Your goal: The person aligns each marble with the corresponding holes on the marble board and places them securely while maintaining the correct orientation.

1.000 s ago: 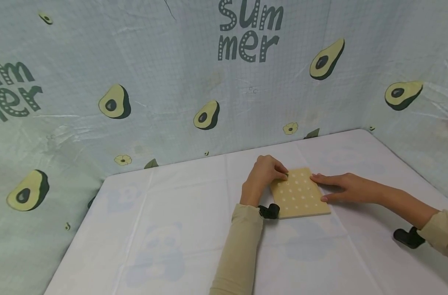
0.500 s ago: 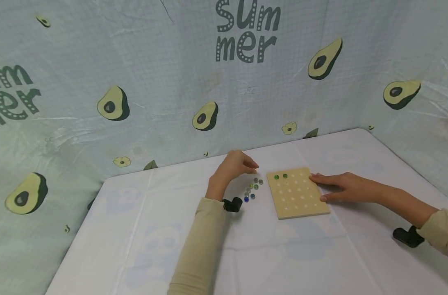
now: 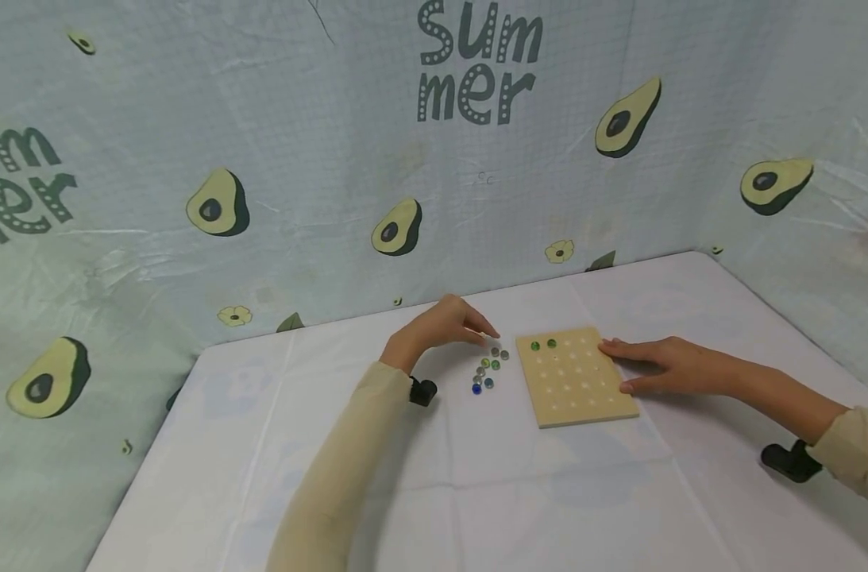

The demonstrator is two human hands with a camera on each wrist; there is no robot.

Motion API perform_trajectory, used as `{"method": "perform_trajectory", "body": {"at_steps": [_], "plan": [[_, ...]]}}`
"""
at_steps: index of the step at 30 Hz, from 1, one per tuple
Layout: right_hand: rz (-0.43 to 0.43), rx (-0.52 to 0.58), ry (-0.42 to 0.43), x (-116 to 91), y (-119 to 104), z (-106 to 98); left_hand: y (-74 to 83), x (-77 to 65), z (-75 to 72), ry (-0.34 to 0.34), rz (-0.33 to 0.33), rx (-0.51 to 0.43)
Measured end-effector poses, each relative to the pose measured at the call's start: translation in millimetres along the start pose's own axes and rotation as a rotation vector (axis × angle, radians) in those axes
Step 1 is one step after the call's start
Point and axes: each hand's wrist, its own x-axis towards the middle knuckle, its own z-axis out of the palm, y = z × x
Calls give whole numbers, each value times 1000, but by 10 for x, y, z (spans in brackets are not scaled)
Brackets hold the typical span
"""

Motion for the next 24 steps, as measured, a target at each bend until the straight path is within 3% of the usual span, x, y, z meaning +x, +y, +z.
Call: {"method": "perform_trajectory", "body": {"at_steps": [4, 9, 24], "plan": [[13, -6, 3, 2, -3, 1, -50, 66, 15, -68, 56, 31], [4, -12, 13, -7, -4, 0, -83, 124, 50, -105, 79, 42], [8, -4, 6, -6, 11, -3, -40, 117, 73, -126, 128, 84]]}}
